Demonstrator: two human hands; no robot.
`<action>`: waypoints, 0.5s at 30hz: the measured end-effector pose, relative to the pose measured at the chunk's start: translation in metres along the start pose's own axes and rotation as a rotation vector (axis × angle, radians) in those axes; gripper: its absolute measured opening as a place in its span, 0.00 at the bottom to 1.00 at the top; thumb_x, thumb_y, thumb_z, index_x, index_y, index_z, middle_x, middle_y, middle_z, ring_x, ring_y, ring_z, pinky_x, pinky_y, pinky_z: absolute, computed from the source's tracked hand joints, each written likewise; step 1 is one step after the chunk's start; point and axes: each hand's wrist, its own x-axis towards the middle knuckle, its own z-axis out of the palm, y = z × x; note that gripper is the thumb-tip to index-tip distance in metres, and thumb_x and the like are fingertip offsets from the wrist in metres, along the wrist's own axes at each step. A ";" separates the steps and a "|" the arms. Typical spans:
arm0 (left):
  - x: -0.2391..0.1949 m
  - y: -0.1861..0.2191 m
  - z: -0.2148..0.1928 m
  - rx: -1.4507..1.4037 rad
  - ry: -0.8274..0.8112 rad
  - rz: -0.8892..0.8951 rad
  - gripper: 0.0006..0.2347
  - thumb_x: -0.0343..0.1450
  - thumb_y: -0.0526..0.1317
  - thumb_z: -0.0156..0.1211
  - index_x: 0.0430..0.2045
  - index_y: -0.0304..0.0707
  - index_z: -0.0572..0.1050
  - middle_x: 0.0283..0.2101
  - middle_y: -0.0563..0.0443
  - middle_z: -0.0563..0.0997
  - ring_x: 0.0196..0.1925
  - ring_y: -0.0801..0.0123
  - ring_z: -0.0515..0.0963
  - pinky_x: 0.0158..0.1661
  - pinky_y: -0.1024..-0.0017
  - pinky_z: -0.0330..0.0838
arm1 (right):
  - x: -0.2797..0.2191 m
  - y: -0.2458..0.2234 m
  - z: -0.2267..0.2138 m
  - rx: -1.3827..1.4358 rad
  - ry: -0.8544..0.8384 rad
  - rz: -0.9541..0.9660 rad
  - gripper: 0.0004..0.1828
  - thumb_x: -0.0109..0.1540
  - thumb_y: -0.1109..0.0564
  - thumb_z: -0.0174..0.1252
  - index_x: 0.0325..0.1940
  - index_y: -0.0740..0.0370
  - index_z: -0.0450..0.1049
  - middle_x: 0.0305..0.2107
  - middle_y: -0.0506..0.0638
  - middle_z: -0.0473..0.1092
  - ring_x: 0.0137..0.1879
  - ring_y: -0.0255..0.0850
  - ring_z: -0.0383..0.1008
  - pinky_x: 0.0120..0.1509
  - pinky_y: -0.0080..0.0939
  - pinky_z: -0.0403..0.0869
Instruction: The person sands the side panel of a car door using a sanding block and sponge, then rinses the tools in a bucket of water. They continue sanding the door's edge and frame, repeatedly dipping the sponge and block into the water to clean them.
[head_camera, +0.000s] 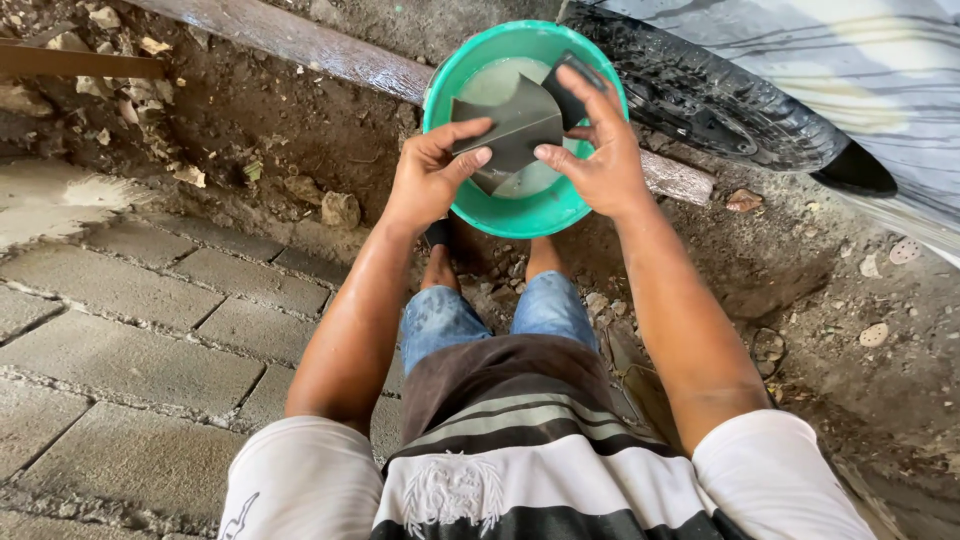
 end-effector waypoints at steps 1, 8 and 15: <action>0.000 0.001 -0.001 -0.003 -0.037 -0.020 0.14 0.73 0.30 0.65 0.54 0.30 0.77 0.50 0.51 0.84 0.51 0.76 0.80 0.54 0.74 0.75 | 0.000 0.000 -0.001 -0.075 -0.061 -0.041 0.33 0.61 0.60 0.71 0.68 0.57 0.68 0.65 0.48 0.62 0.69 0.41 0.67 0.66 0.40 0.74; -0.001 0.025 -0.007 0.158 -0.167 -0.092 0.10 0.77 0.37 0.61 0.50 0.34 0.81 0.45 0.50 0.84 0.48 0.74 0.81 0.52 0.73 0.75 | 0.001 0.027 -0.012 -0.181 -0.121 -0.128 0.14 0.63 0.63 0.72 0.50 0.60 0.76 0.55 0.51 0.73 0.63 0.41 0.74 0.69 0.42 0.73; -0.005 0.020 0.004 0.242 -0.113 0.037 0.09 0.75 0.38 0.64 0.45 0.35 0.83 0.55 0.44 0.78 0.57 0.65 0.78 0.56 0.68 0.73 | 0.004 0.029 0.004 0.078 0.070 0.012 0.20 0.60 0.60 0.72 0.53 0.62 0.74 0.53 0.47 0.73 0.57 0.33 0.73 0.64 0.35 0.73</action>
